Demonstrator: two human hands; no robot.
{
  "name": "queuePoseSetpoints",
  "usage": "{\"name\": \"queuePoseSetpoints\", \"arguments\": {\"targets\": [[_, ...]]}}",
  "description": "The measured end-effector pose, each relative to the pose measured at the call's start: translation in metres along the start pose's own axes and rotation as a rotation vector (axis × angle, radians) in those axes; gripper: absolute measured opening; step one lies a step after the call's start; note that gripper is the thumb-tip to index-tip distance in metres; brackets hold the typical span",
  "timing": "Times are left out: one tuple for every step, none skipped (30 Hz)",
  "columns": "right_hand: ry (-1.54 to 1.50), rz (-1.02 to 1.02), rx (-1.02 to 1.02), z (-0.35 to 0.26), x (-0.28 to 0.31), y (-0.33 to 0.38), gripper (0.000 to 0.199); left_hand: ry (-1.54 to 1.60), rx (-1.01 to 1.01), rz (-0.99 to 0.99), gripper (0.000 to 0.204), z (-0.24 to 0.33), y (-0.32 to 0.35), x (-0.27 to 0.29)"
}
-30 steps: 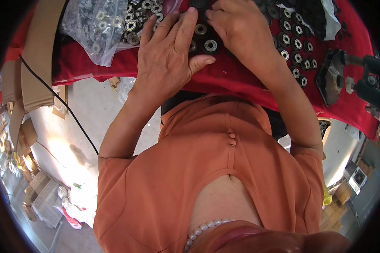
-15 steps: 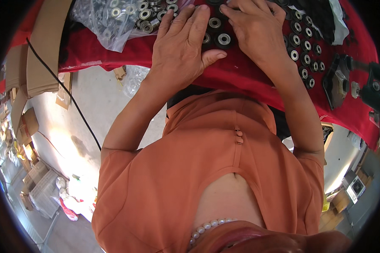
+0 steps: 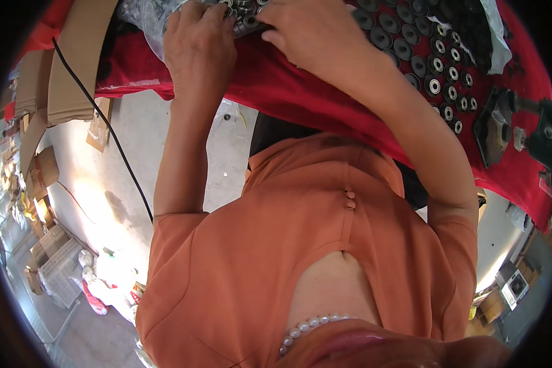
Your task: The person assembles wheel components by inserting bearings into circular bases by hand, tapping them in with a mallet, and placing protective caps over the assembled bearings.
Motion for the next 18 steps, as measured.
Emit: {"name": "queuePoseSetpoints", "arguments": {"targets": [[0.002, 0.002, -0.002, 0.003, -0.009, -0.002, 0.006, -0.013, 0.028, -0.014, 0.021, 0.0, -0.002, -0.002], [0.044, 0.14, 0.067, -0.001, -0.009, -0.004, 0.006, -0.028, 0.06, -0.031, 0.02, -0.001, -0.002, -0.004], [0.087, 0.277, 0.134, -0.003, -0.006, -0.002, 0.007, -0.026, 0.06, -0.032, 0.02, -0.001, -0.004, -0.003], [0.089, 0.275, 0.13, 0.003, -0.009, 0.002, 0.007, -0.003, 0.052, -0.055, 0.02, 0.0, -0.006, -0.004], [0.049, 0.236, 0.113, 0.007, -0.009, 0.0, 0.008, 0.016, 0.05, -0.081, 0.02, -0.002, -0.007, -0.004], [0.012, 0.197, 0.094, 0.011, -0.008, -0.001, 0.008, 0.019, 0.052, -0.085, 0.02, -0.002, -0.007, -0.005], [0.011, 0.192, 0.089, 0.015, -0.008, -0.002, 0.008, 0.078, 0.039, -0.063, 0.02, -0.001, -0.008, -0.005], [-0.033, 0.146, 0.119, 0.017, -0.009, -0.001, 0.008, 0.146, 0.023, -0.042, 0.02, 0.002, -0.009, -0.005], [-0.076, 0.1, 0.147, 0.019, -0.01, 0.0, 0.008, 0.16, 0.018, -0.05, 0.02, 0.002, -0.01, -0.007], [-0.074, 0.093, 0.13, 0.026, -0.005, 0.001, 0.008, 0.185, -0.008, -0.02, 0.022, 0.003, -0.012, -0.005], [-0.122, 0.171, 0.109, 0.03, 0.01, 0.003, 0.009, 0.21, -0.023, 0.003, 0.025, 0.006, -0.009, -0.003], [-0.162, 0.255, 0.086, 0.038, 0.026, 0.006, 0.012, 0.226, -0.023, -0.005, 0.025, 0.012, -0.01, -0.003], [-0.399, 0.407, 0.018, 0.056, 0.047, 0.018, 0.019, 0.254, -0.045, 0.067, 0.026, 0.02, -0.011, 0.006], [-0.467, 0.362, -0.144, 0.072, 0.058, 0.029, 0.02, 0.278, -0.067, 0.145, 0.027, 0.026, -0.011, 0.014], [-0.475, 0.333, -0.291, 0.087, 0.069, 0.048, 0.018, 0.312, -0.126, 0.189, 0.028, 0.035, -0.016, 0.014], [-0.481, 0.308, -0.438, 0.098, 0.079, 0.066, 0.017, 0.341, -0.137, 0.196, 0.028, 0.045, -0.022, 0.014], [-0.473, 0.315, -0.45, 0.098, 0.084, 0.079, 0.017, 0.398, -0.155, 0.154, 0.028, 0.059, -0.027, 0.015], [-0.608, 0.252, -0.576, 0.102, 0.066, 0.092, 0.016, 0.432, -0.152, 0.105, 0.028, 0.068, -0.024, 0.014]]}}
Point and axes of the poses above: each hand's wrist, its own y-axis away from the middle knuckle, its own x-axis out of the back of the hand, z = x × y, the point moved 8 cm from there along -y, towards the middle knuckle, and after that the axes turned 2 degrees about -y, right-handed, at the moved point
